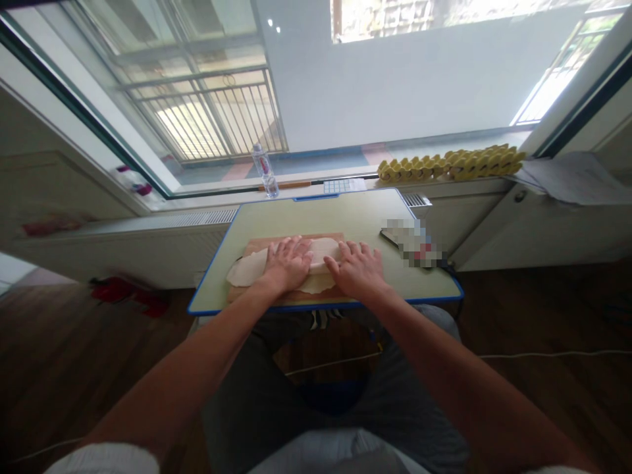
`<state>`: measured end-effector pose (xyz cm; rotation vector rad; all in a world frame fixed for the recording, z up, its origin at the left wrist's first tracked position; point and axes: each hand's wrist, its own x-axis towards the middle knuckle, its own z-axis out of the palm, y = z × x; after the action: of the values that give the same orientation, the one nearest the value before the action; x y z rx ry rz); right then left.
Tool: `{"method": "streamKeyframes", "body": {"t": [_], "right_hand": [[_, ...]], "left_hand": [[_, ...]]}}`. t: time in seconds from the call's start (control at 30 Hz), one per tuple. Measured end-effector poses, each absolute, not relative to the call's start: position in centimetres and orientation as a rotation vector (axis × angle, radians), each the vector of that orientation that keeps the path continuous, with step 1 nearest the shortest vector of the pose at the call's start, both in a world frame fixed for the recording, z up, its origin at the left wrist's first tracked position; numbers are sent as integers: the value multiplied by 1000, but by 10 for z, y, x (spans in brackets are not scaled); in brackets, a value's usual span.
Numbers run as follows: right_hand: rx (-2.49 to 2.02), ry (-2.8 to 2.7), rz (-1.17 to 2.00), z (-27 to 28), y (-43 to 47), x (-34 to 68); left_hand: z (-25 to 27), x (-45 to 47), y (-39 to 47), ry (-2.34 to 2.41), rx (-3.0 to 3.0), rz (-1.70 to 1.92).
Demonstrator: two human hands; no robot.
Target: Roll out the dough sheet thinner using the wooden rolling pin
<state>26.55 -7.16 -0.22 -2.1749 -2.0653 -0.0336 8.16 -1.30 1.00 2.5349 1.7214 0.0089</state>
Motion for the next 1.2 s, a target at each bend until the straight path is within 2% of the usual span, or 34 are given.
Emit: {"method": "streamKeyframes", "body": {"t": [0.4,0.87,1.2], "right_hand": [[-2178,-1986,72,5,-9,273],[-2102,-2034,-126,-9,-88,266],[-2164,-2041,-99,2,-39,268]], "left_hand": [[8,90,47,1685,2474,-3],[6,81,-34,1673,2575,111],[9,89,19,1633,2516,47]]}}
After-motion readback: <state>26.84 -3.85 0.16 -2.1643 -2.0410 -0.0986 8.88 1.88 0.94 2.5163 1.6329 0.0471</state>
